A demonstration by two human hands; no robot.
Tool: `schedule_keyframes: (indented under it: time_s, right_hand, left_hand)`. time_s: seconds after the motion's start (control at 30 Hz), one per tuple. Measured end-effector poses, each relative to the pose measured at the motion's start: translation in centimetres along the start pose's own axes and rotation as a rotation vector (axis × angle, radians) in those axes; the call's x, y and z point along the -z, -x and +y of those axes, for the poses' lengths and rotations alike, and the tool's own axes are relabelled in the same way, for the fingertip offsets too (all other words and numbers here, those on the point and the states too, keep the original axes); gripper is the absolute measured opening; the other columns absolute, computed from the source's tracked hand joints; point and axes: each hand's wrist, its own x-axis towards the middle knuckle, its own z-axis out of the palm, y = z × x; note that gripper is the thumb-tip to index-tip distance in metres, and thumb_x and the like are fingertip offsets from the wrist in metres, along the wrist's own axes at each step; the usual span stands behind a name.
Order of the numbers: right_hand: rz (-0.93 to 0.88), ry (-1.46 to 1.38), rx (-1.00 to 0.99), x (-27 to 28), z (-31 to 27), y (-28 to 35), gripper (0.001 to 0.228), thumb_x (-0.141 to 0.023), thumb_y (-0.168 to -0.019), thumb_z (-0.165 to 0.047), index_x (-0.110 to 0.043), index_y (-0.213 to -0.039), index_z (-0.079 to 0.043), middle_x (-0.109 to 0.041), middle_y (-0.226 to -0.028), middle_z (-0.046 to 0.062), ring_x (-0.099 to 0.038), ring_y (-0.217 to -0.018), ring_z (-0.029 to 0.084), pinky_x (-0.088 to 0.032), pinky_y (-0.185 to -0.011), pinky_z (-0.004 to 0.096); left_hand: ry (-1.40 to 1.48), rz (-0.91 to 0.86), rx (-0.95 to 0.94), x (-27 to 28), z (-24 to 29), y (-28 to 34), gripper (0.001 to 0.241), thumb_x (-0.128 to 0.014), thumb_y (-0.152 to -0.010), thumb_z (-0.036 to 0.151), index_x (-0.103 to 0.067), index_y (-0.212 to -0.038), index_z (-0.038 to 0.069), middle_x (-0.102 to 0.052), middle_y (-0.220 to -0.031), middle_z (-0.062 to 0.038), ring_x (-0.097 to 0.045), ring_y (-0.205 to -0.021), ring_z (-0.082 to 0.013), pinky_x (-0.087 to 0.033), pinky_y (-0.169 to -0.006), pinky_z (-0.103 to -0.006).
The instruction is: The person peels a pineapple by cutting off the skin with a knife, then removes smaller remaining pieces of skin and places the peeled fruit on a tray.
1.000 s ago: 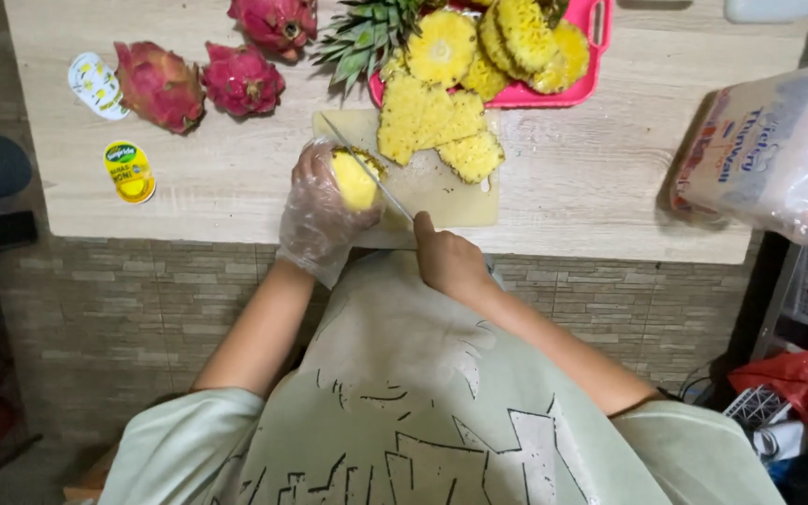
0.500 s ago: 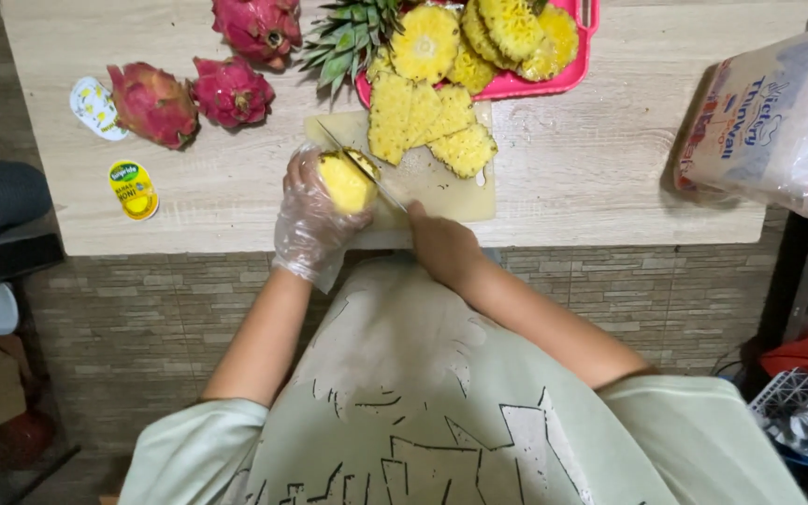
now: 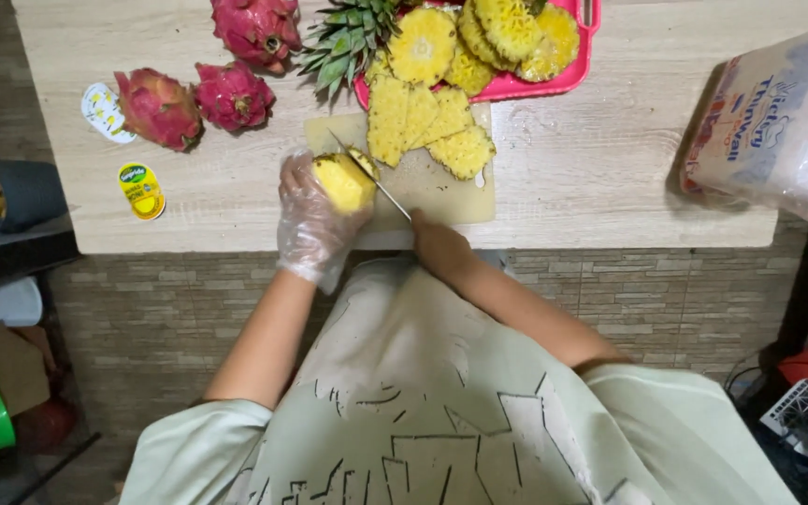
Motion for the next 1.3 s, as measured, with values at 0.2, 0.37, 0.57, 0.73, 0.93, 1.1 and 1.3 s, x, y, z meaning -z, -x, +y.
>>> schedule_keyframes:
  time_s: [0.2,0.37,0.57,0.73,0.93,1.1,1.3]
  right_hand:
    - [0.019,-0.132,0.089,2.7,0.9,-0.4,0.03,-0.045,-0.103,-0.02,-0.045,-0.129,-0.005,-0.071,-0.104,0.031,-0.07,-0.103,0.052,-0.054,-0.084,0.064]
    - [0.06,0.098,0.116,4.3,2.3,-0.2,0.024,-0.042,-0.103,-0.018,-0.046,-0.125,-0.01,-0.072,-0.095,0.024,-0.073,-0.093,0.044,-0.058,-0.082,0.055]
    - [0.067,-0.005,0.088,6.1,0.6,2.3,0.034,-0.042,-0.102,-0.022,-0.045,-0.133,-0.009,-0.072,-0.101,0.026,-0.073,-0.095,0.046,-0.058,-0.08,0.057]
    - [0.066,0.044,0.133,9.1,-4.6,8.2,0.05,-0.04,-0.1,-0.022,-0.041,-0.148,-0.008,-0.068,-0.105,0.029,-0.07,-0.097,0.051,-0.057,-0.083,0.062]
    - [0.21,0.277,0.227,5.6,-3.9,7.6,0.051,-0.042,-0.1,-0.022,-0.043,-0.149,-0.008,-0.066,-0.092,0.024,-0.073,-0.082,0.049,-0.06,-0.072,0.059]
    - [0.228,0.321,0.209,4.5,-2.9,7.0,0.049,-0.039,-0.101,-0.024,-0.04,-0.147,-0.008,-0.065,-0.089,0.022,-0.072,-0.079,0.049,-0.06,-0.069,0.06]
    - [0.124,0.318,0.141,5.9,-3.7,6.6,0.041,-0.041,-0.1,-0.027,-0.042,-0.138,-0.01,-0.068,-0.084,0.023,-0.073,-0.082,0.049,-0.059,-0.071,0.061]
  left_hand:
    - [-0.106,-0.147,-0.064,2.5,2.6,-1.2,0.123,-0.1,-0.052,0.039,-0.034,-0.152,0.013,-0.038,-0.147,-0.019,-0.047,-0.136,-0.0451,-0.041,-0.118,-0.0545]
    - [-0.199,-0.361,-0.107,4.3,3.3,-1.1,0.118,-0.096,-0.057,0.037,-0.033,-0.153,0.012,-0.041,-0.148,-0.018,-0.049,-0.135,-0.0433,-0.043,-0.117,-0.0523]
    - [-0.266,-0.539,-0.118,7.3,2.8,-2.1,0.112,-0.092,-0.062,0.035,-0.033,-0.154,0.012,-0.044,-0.149,-0.018,-0.051,-0.134,-0.0416,-0.045,-0.116,-0.0502]
    - [-0.15,-0.425,0.083,8.3,4.7,-0.4,0.133,-0.092,-0.059,0.061,-0.024,-0.157,0.003,-0.035,-0.157,-0.023,-0.037,-0.148,-0.0398,-0.033,-0.124,-0.0445]
    - [-0.063,-0.309,0.219,4.8,4.0,-0.5,0.123,-0.094,-0.065,0.056,-0.028,-0.155,0.006,-0.039,-0.152,-0.019,-0.044,-0.141,-0.0377,-0.039,-0.12,-0.0452]
    - [-0.055,-0.196,0.22,2.8,2.3,-0.4,0.12,-0.097,-0.058,0.054,-0.035,-0.152,0.012,-0.045,-0.146,-0.014,-0.053,-0.133,-0.0378,-0.047,-0.115,-0.0465]
    - [-0.025,-0.156,0.151,3.0,2.0,0.3,0.115,-0.094,-0.058,0.055,-0.036,-0.148,0.012,-0.044,-0.143,-0.014,-0.052,-0.132,-0.039,-0.043,-0.115,-0.0503]
